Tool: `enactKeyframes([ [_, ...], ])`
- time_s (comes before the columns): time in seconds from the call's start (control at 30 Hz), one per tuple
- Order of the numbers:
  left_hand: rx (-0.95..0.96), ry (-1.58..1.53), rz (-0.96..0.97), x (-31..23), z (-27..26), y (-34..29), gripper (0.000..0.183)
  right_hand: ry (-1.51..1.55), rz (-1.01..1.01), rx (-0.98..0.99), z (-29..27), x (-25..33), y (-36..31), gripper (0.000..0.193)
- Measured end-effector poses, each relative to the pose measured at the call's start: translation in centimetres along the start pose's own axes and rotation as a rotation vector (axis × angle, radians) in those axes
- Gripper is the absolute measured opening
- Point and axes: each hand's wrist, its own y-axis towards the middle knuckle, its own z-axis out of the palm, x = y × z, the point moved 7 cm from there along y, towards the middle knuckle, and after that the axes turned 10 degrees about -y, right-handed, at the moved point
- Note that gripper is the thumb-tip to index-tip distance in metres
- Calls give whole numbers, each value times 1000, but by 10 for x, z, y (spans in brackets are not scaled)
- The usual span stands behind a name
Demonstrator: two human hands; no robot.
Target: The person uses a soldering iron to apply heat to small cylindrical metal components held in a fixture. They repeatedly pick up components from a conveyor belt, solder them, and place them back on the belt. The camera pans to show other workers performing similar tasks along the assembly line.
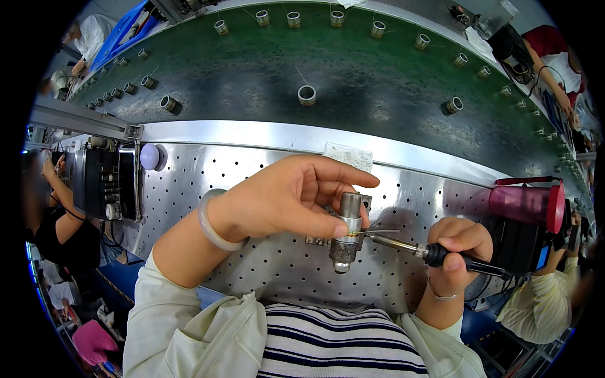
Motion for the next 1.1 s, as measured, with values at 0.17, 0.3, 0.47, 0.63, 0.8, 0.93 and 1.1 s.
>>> enactKeyframes([
  [0.17,37,-102,-31,-1,-9,-3,65,23,76,-93,-3,0,2,28],
  [0.3,-14,-113,231,-38,-27,6,50,13,119,-192,-5,1,1,33],
  [0.47,-849,1028,785,-154,-121,-58,38,18,120,-195,-12,-2,-1,32],
  [0.63,-1351,1682,705,-219,-231,-145,29,29,172,-94,0,1,3,24],
  [0.8,-1410,1851,403,-216,-218,-128,53,83,152,-146,-18,-2,2,21],
  [0.93,-970,1923,814,-188,-100,-63,44,166,202,-84,-16,-3,2,13],
  [1.1,-282,1581,743,-122,4,68,36,98,143,-110,-26,12,1,10],
])
